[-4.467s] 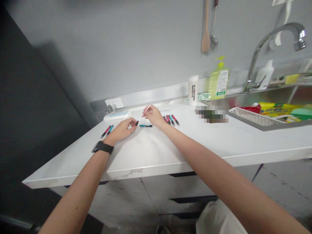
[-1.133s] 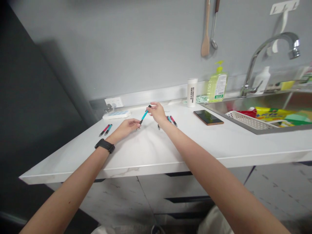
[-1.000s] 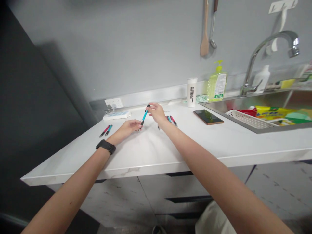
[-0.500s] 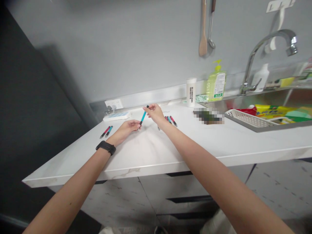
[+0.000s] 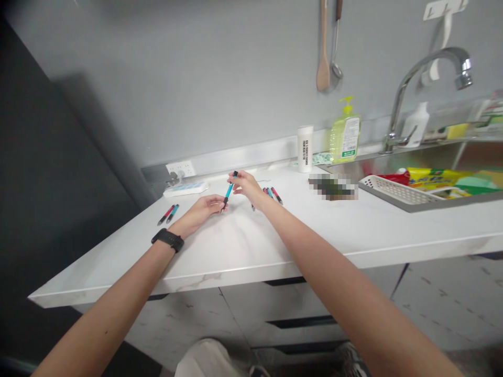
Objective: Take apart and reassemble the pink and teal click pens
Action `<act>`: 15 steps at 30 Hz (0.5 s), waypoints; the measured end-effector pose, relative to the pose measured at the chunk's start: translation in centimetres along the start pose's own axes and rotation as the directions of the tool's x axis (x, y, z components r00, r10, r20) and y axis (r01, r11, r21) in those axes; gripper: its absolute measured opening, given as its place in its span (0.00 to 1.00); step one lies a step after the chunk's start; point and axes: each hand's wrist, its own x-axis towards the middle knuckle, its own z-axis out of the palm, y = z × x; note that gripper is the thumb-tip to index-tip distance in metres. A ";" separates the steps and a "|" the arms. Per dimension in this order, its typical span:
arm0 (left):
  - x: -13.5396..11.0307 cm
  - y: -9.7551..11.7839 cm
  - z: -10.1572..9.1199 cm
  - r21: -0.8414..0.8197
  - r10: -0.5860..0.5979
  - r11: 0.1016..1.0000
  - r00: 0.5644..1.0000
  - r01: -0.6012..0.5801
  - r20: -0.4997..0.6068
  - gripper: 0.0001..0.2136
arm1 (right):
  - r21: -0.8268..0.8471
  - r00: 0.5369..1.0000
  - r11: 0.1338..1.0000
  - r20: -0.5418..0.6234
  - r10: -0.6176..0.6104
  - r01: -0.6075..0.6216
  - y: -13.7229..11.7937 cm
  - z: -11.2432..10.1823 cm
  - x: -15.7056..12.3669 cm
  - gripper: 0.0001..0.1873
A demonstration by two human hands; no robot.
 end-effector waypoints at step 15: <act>-0.4 0.2 -0.4 0.020 0.011 1.000 1.000 -0.012 0.019 0.14 | -0.114 0.990 0.993 0.140 0.027 -0.011 0.3 -0.1 -0.4 0.13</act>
